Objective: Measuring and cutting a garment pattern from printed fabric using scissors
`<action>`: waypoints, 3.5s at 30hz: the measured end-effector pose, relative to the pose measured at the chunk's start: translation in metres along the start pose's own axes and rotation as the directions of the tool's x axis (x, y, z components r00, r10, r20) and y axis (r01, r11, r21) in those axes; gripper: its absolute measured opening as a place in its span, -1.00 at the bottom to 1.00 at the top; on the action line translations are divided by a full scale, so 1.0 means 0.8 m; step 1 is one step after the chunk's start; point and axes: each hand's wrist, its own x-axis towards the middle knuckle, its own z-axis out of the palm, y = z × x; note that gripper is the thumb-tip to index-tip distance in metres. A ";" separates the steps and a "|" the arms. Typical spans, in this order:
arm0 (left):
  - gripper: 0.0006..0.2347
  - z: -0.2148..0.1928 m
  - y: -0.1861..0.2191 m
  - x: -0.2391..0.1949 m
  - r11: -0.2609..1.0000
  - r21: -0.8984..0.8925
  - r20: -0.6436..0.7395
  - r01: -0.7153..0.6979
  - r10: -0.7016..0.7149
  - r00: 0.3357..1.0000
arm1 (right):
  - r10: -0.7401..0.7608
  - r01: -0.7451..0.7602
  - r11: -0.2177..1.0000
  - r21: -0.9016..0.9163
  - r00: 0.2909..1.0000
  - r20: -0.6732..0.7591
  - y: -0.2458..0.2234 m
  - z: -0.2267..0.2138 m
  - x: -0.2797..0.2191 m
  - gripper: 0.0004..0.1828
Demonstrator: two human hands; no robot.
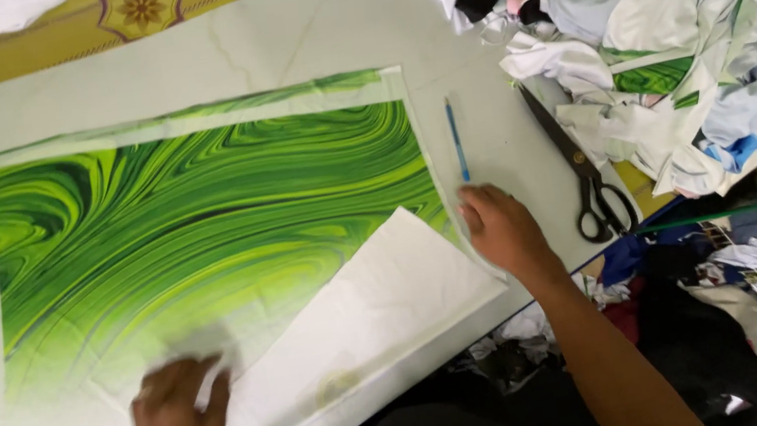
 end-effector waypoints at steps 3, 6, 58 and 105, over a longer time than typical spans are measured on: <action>-0.82 0.060 0.059 0.094 0.998 0.009 -0.228 -0.059 0.059 0.972 | -0.024 0.007 0.995 -0.100 0.985 -0.172 0.052 0.043 0.070 -0.63; -0.77 0.109 0.107 0.150 0.993 0.121 -0.350 0.014 0.029 0.936 | -0.058 0.011 0.983 -0.182 0.964 -0.259 0.098 0.072 0.095 -0.60; -0.62 0.144 0.172 0.210 0.936 0.248 -0.320 0.251 -0.165 0.933 | -0.015 0.145 0.988 -0.051 0.418 0.908 0.250 -0.144 0.357 -0.38; -0.62 0.156 0.165 0.206 0.934 0.235 -0.330 0.271 -0.185 0.926 | 0.015 0.049 0.998 -0.043 0.475 0.880 0.138 -0.103 0.384 -0.34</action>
